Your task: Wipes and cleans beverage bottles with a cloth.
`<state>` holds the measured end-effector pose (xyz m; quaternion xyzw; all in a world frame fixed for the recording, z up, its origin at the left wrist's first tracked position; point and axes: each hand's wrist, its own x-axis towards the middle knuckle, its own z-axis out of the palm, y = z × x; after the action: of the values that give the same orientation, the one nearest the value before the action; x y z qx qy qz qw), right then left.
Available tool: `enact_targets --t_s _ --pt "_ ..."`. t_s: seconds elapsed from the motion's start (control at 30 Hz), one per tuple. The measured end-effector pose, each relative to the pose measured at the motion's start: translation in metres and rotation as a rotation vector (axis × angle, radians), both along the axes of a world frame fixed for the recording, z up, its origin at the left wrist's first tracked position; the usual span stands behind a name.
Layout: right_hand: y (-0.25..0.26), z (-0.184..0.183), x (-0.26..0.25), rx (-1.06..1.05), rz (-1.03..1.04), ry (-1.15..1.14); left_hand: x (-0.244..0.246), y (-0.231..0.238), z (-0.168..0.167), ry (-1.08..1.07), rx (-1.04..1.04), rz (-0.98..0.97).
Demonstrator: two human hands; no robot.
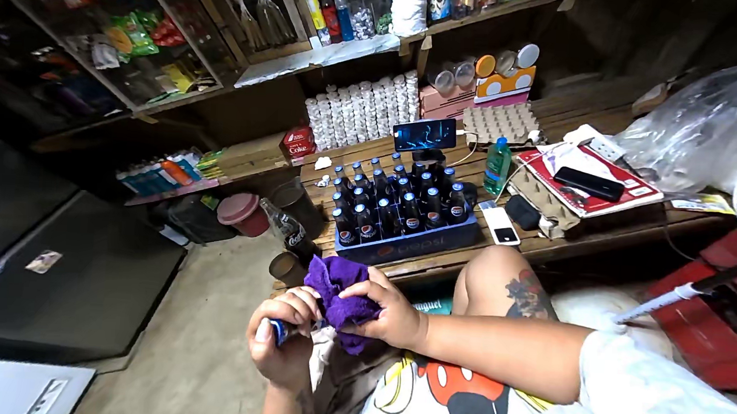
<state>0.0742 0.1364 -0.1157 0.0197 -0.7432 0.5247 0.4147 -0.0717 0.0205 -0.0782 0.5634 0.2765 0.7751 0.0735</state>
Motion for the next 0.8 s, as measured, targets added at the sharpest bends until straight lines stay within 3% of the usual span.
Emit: enact_targets --t_s 0.17,0.37,0.63,0.8 --pt "0.006 0.003 -0.002 -0.086 0.006 -0.062 -0.002 -0.001 0.000 -0.015 -0.002 0.030" --pt "0.013 0.002 -0.005 -0.356 0.064 -0.168 0.002 0.003 0.001 0.035 -0.014 0.024" --pt "0.015 -0.010 -0.007 -0.313 -0.132 -0.280 0.002 0.006 0.003 0.047 -0.042 0.042" --pt "0.017 -0.008 -0.006 -0.308 0.003 -0.325 0.002 0.007 0.001 0.059 -0.039 0.036"
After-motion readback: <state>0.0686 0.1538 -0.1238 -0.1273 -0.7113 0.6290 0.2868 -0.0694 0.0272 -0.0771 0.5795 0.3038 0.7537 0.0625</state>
